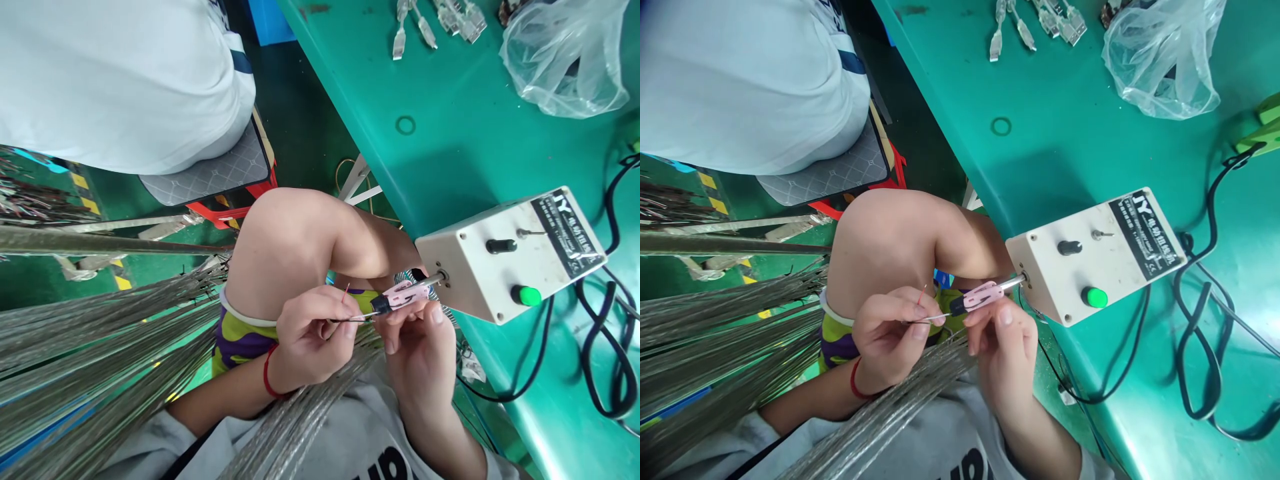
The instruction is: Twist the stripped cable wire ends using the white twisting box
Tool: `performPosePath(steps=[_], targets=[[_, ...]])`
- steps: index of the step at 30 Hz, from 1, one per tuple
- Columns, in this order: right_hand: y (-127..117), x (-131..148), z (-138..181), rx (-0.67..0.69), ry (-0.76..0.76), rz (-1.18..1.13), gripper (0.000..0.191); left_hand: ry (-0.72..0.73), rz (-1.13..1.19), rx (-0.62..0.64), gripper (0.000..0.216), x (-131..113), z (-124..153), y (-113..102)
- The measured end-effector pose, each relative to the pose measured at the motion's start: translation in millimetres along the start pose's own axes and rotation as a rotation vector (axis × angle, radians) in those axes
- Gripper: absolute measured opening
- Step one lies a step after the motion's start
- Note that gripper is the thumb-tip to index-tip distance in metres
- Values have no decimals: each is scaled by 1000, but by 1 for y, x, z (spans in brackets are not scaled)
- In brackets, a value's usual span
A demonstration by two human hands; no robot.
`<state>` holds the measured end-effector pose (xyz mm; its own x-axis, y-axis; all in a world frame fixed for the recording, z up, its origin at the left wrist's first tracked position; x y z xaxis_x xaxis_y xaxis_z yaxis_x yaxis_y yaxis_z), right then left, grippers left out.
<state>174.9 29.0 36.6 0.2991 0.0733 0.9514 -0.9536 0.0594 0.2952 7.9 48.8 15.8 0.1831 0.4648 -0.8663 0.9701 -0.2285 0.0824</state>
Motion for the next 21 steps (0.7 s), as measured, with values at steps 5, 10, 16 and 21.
performPosePath(steps=[5, 10, 16, 21], targets=[[-5, -6, -11, -83, 5, -36, 42, 8, 6, -14, 12, 3, -2, 0], [-3, -7, -13, -48, 55, -79, 46, 17, -4, -27, 16, 3, -2, 1], [0, -7, -12, -52, 43, -69, 43, -18, 3, -26, 17, 5, 1, 4], [5, -6, -14, 15, 88, -227, 28, -27, -5, -8, 18, 7, 4, 7]])
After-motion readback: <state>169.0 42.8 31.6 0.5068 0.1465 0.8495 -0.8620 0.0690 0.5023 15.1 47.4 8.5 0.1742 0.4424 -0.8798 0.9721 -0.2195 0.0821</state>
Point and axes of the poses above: each hand's wrist, its own z-axis away from the middle knuckle, its own y-axis out of the palm, x = y × z, the point moved 4 cm from there along -z, towards the middle knuckle, and after that the axes turned 13 degrees about x, right-handed, at the moved point
